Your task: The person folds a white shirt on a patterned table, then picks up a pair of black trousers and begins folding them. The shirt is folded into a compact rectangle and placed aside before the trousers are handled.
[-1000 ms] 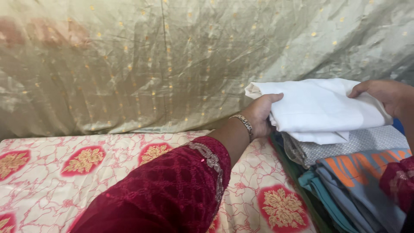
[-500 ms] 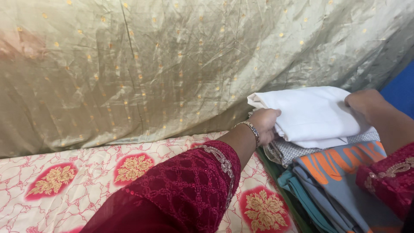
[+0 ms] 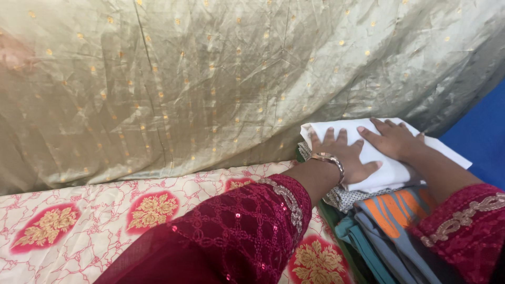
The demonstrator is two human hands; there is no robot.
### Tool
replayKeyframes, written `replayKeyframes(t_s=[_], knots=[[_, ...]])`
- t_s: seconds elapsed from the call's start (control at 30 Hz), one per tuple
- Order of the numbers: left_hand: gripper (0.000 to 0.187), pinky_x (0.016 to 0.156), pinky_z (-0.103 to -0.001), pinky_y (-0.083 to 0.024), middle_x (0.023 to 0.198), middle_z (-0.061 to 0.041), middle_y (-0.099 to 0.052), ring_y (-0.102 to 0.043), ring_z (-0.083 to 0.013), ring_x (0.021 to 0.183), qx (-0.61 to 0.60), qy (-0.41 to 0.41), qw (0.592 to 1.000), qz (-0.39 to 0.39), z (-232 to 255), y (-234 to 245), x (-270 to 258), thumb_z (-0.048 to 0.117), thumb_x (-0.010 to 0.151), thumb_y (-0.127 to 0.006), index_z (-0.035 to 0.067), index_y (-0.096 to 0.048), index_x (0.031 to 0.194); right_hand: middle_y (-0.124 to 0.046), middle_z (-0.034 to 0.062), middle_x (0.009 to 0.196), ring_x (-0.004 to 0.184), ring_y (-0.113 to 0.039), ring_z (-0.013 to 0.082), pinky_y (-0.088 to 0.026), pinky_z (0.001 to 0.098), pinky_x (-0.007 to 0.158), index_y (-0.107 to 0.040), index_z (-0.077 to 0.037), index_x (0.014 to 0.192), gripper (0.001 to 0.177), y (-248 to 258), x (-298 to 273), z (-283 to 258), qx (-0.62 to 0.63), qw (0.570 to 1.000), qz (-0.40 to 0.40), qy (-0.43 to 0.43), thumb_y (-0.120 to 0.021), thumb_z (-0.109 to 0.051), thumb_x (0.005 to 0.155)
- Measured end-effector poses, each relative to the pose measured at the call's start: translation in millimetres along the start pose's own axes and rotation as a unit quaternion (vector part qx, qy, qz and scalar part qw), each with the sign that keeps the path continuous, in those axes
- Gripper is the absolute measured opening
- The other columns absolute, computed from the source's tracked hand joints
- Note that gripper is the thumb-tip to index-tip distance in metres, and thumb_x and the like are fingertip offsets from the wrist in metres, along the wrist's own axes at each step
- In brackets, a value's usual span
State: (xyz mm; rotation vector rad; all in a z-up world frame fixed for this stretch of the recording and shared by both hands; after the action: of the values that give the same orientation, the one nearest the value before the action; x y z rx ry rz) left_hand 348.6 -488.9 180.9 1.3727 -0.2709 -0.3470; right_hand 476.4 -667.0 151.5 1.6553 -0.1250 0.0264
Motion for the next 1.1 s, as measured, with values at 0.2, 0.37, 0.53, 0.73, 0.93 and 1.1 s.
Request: replayKeyframes(t_s=[0.2, 0.37, 0.53, 0.73, 0.93, 1.1], knots=[[0.089, 0.123, -0.065, 0.007, 0.17, -0.012, -0.016, -0.003, -0.0401, 0.157, -0.025, 0.002, 1.0, 0.009, -10, -34, 7, 0.079, 0.084, -0.036, 0.031, -0.032, 0.16, -0.017, 0.0005, 0.171, 0.158, -0.016, 0.032, -0.009, 0.073, 0.12, -0.021, -0.04, 0.163, 0.099, -30, 2, 9, -0.006, 0.999, -0.026, -0.02, -0.032, -0.09, 0.078], [0.089, 0.121, -0.068, 0.008, 0.17, -0.011, -0.014, 0.0, -0.0437, 0.157, -0.012, 0.004, 1.0, 0.003, -10, -39, 6, 0.079, 0.084, -0.034, 0.032, -0.031, 0.16, -0.017, 0.0002, 0.171, 0.158, -0.016, 0.0305, -0.01, 0.0722, 0.12, -0.021, -0.04, 0.163, 0.098, -37, 5, 11, 0.008, 0.999, -0.024, -0.024, -0.031, -0.089, 0.079], [0.09, 0.12, -0.07, 0.006, 0.171, -0.008, -0.01, 0.002, -0.0424, 0.157, -0.019, 0.018, 1.0, -0.006, -11, -37, 0, 0.08, 0.082, -0.033, 0.035, -0.026, 0.16, -0.019, 0.0009, 0.171, 0.158, -0.017, 0.0295, -0.011, 0.0709, 0.121, -0.022, -0.038, 0.163, 0.099, -36, 4, 12, 0.016, 0.999, -0.018, -0.022, -0.032, -0.09, 0.079], [0.095, 0.12, -0.071, 0.004, 0.171, -0.01, -0.012, -0.001, -0.0399, 0.157, -0.032, 0.017, 0.999, 0.014, -18, -35, -8, 0.082, 0.079, -0.036, 0.034, -0.024, 0.161, -0.02, -0.0001, 0.171, 0.159, -0.016, 0.0291, -0.01, 0.0697, 0.123, -0.022, -0.035, 0.163, 0.101, -28, 1, 11, 0.009, 0.999, -0.025, -0.031, -0.032, -0.09, 0.079], [0.1, 0.121, -0.068, 0.0, 0.169, -0.018, -0.016, -0.004, -0.0428, 0.157, -0.04, 0.024, 0.997, 0.054, -44, -23, -27, 0.084, 0.082, -0.038, 0.025, -0.026, 0.161, -0.01, 0.0145, 0.173, 0.159, -0.004, 0.0413, -0.002, 0.0787, 0.117, -0.025, -0.026, 0.164, 0.095, -14, -5, 4, 0.005, 0.987, -0.066, -0.144, -0.037, -0.082, 0.087], [0.099, 0.121, -0.066, -0.001, 0.167, -0.019, -0.015, -0.008, -0.041, 0.155, -0.085, 0.083, 0.987, 0.108, -88, -12, -69, 0.079, 0.084, -0.041, 0.022, -0.019, 0.162, -0.005, 0.0146, 0.171, 0.157, 0.0, 0.0429, -0.002, 0.0812, 0.113, -0.018, -0.019, 0.163, 0.096, 0, -23, -44, 0.031, 0.99, -0.042, -0.128, -0.045, -0.072, 0.087]])
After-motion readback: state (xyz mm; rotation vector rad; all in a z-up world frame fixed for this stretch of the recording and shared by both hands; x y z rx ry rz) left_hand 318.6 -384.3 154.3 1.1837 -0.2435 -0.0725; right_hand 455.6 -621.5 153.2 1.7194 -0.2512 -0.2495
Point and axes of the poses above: each hand's wrist, its own x-axis towards the middle knuckle, its own y-axis out of the back of the hand, z = x × y, the point moved 8 cm from there along x, towards the middle knuckle
